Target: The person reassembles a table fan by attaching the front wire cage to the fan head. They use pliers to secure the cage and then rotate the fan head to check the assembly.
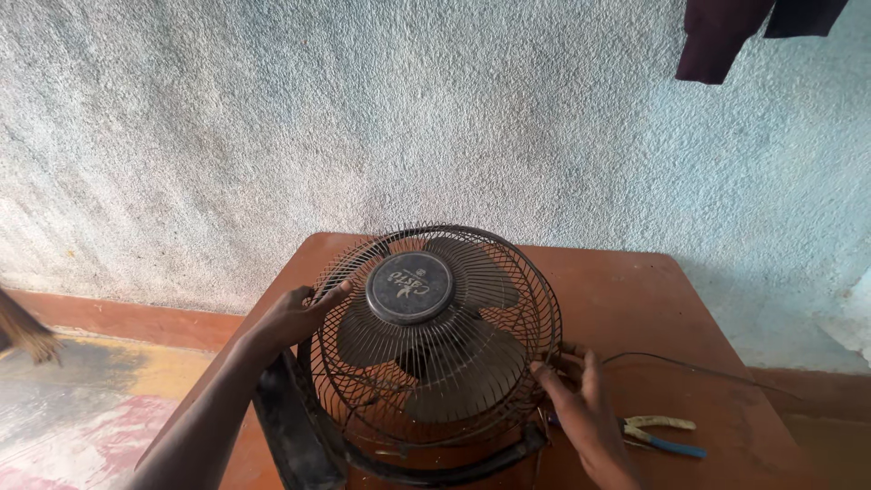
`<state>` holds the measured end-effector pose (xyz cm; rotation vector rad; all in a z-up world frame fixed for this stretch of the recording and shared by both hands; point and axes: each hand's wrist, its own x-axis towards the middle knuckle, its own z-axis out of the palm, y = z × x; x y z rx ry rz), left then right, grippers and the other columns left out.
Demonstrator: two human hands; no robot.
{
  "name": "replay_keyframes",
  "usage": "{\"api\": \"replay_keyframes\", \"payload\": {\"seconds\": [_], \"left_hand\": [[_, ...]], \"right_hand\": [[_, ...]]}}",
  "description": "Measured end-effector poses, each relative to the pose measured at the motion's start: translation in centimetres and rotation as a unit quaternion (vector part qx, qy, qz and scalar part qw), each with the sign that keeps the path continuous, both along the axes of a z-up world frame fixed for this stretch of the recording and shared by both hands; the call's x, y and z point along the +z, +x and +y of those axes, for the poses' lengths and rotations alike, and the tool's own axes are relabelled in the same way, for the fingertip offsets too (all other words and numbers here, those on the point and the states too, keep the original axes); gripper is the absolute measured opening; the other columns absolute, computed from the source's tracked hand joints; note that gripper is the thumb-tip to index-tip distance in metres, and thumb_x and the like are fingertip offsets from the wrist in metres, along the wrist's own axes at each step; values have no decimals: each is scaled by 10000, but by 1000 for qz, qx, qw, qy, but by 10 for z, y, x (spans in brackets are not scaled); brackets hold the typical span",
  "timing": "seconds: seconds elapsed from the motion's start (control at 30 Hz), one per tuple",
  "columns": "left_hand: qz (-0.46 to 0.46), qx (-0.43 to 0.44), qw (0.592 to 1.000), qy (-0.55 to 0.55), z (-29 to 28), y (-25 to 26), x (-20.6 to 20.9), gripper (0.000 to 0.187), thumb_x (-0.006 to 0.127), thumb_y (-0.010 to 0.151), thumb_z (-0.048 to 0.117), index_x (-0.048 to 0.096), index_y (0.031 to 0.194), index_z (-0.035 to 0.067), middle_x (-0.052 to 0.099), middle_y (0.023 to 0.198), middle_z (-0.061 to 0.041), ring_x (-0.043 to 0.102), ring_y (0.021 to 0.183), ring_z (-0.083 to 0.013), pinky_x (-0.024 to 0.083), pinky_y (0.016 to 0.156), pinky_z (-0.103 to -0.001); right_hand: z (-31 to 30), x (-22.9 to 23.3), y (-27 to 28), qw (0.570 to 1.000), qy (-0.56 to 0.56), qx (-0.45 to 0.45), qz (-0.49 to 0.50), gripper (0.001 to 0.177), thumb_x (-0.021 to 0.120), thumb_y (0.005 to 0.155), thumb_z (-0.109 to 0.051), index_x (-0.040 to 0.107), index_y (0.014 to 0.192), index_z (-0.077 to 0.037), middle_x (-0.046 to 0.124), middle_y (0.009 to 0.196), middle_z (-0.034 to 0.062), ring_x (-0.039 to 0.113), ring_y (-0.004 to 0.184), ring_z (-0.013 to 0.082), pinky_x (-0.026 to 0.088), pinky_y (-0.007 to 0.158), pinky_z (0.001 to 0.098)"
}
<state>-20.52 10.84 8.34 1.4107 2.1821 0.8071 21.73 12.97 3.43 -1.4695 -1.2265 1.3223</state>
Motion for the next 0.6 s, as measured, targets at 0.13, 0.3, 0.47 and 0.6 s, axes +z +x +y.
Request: {"api": "replay_keyframes", "payload": {"seconds": [0.13, 0.3, 0.47, 0.6], "left_hand": [[-15, -15, 998, 52, -6, 2, 4, 1026, 554, 748, 801, 650, 1333, -37, 735, 1203, -273, 719, 1171, -370, 564, 969, -551], [-10, 61, 998, 17, -3, 2, -3, 1149, 610, 750, 846, 532, 1434, -74, 657, 1269, -330, 624, 1278, -424, 495, 1054, -600], [10, 78, 997, 5, -2, -1, -9, 1146, 592, 730, 872, 555, 1447, -20, 691, 1269, -291, 602, 1320, -405, 449, 1112, -589], [-24, 79, 996, 17, -3, 0, -3, 1112, 558, 743, 878, 575, 1453, 21, 716, 1268, -269, 609, 1330, -391, 457, 1112, -570]], "right_hand": [[-1, 6, 2, 992, 66, 11, -104, 890, 762, 875, -431, 260, 1521, -81, 502, 1413, 175, 536, 1325, 328, 507, 1062, 550], [6, 14, 3, 959, 227, 61, -160, 635, 630, 902, -379, 433, 1444, -115, 546, 1391, 171, 600, 1285, 316, 562, 965, 520], [34, 14, -2, 880, 386, 67, -268, 507, 601, 972, -313, 539, 1399, -46, 535, 1412, 201, 553, 1306, 379, 495, 1030, 510], [53, 8, -8, 883, 382, 84, -258, 475, 599, 997, -255, 571, 1413, -29, 440, 1537, 228, 439, 1414, 417, 422, 1092, 527]]}}
